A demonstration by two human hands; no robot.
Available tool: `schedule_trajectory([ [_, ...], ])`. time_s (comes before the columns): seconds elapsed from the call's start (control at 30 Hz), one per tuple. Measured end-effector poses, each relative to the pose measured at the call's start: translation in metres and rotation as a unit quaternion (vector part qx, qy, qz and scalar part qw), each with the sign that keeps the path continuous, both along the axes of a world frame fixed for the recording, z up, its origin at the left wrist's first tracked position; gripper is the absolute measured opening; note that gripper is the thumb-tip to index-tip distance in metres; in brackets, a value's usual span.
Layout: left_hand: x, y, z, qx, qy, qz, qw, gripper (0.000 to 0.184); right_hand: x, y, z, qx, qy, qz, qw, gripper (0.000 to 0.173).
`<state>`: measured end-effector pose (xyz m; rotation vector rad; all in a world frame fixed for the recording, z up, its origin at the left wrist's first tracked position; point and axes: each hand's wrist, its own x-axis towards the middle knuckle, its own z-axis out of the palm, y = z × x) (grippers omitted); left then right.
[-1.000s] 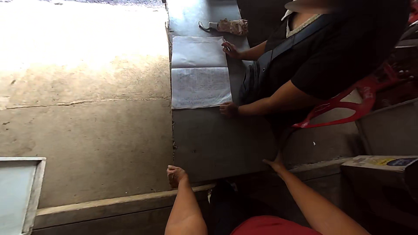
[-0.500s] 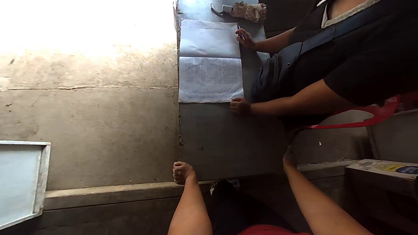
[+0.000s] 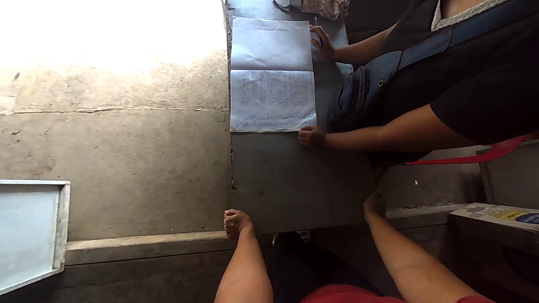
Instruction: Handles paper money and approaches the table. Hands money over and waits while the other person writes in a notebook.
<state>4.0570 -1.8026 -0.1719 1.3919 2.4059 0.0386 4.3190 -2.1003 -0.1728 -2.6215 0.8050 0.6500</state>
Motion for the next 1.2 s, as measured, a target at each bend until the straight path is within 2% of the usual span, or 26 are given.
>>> schedule_trajectory([
  [0.47, 0.0, -0.001, 0.0, 0.002, 0.002, -0.009, 1.0, 0.058, 0.001, -0.005, -0.01, -0.017, 0.01, 0.012, 1.0, 0.072],
  [0.77, 0.001, -0.002, 0.003, -0.001, 0.007, -0.005, 1.0, 0.057, 0.002, -0.003, -0.008, -0.02, 0.006, -0.018, 1.0, 0.074],
  [1.2, 0.003, -0.001, 0.004, 0.004, 0.01, -0.007, 1.0, 0.057, 0.003, -0.002, -0.004, -0.014, 0.013, 0.001, 1.0, 0.072],
])
